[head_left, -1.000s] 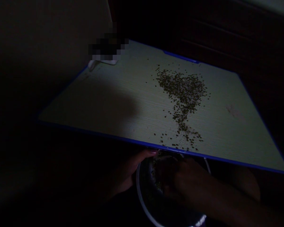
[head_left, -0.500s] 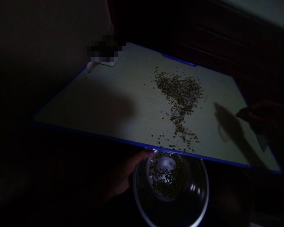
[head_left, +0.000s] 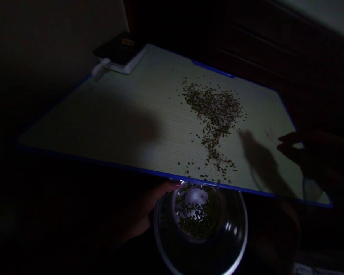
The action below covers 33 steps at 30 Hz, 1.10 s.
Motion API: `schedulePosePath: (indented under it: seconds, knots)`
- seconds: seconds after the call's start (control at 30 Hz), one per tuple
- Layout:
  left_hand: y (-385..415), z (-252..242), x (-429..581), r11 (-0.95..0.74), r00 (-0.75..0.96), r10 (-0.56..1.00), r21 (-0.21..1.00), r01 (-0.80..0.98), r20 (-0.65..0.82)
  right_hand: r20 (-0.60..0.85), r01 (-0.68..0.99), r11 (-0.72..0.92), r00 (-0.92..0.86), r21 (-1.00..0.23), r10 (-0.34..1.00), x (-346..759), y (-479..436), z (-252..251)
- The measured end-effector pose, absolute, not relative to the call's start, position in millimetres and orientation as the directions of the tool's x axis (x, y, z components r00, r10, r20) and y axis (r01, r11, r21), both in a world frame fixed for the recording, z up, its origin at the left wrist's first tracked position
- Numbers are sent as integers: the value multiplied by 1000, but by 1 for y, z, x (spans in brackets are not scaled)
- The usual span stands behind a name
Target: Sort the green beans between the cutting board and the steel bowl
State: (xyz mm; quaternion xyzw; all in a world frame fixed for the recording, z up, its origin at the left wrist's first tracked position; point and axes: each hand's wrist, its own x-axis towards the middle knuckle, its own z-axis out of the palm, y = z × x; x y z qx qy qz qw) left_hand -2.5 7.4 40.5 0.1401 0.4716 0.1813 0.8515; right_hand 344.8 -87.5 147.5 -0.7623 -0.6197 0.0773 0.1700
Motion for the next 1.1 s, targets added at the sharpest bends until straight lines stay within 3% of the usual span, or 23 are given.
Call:
schedulePosePath:
  seconds: [0.07, 0.1, 0.17, 0.2, 0.27, 0.43, 0.53, 0.93, 1.1]
  knots:
    - [6, 36, -2, 895, 484, 437, 418, -155, -758, 64, 906, -71, 108, -418, 992, 296, -95, 141]
    - [5, 33, -2, 897, 489, 431, 418, -141, -759, -52, 866, 31, -66, -499, 997, 271, -96, 134]
    - [4, 26, -3, 887, 524, 445, 438, -147, -726, -78, 785, 199, -300, -586, 951, 226, -94, 116]
    - [3, 24, -3, 893, 541, 434, 426, -148, -721, -181, 773, 231, -406, -590, 896, 208, -91, 105]
    - [2, 22, -3, 900, 532, 422, 407, -153, -734, -217, 777, 260, -450, -574, 866, 183, -84, 85]
    - [4, 27, -1, 917, 572, 392, 353, -184, -720, -282, 820, 265, -449, -508, 848, 169, -73, 63]
    - [4, 27, -1, 941, 500, 334, 315, -124, -799, -328, 836, 253, -444, -487, 834, 168, -69, 64]
    - [3, 19, -3, 918, 517, 374, 387, -87, -770, -496, 911, 256, -394, -324, 774, 151, -66, 64]
    - [2, 20, -3, 918, 521, 387, 368, -145, -761, -473, 903, 277, -411, -328, 779, 154, -65, 60]
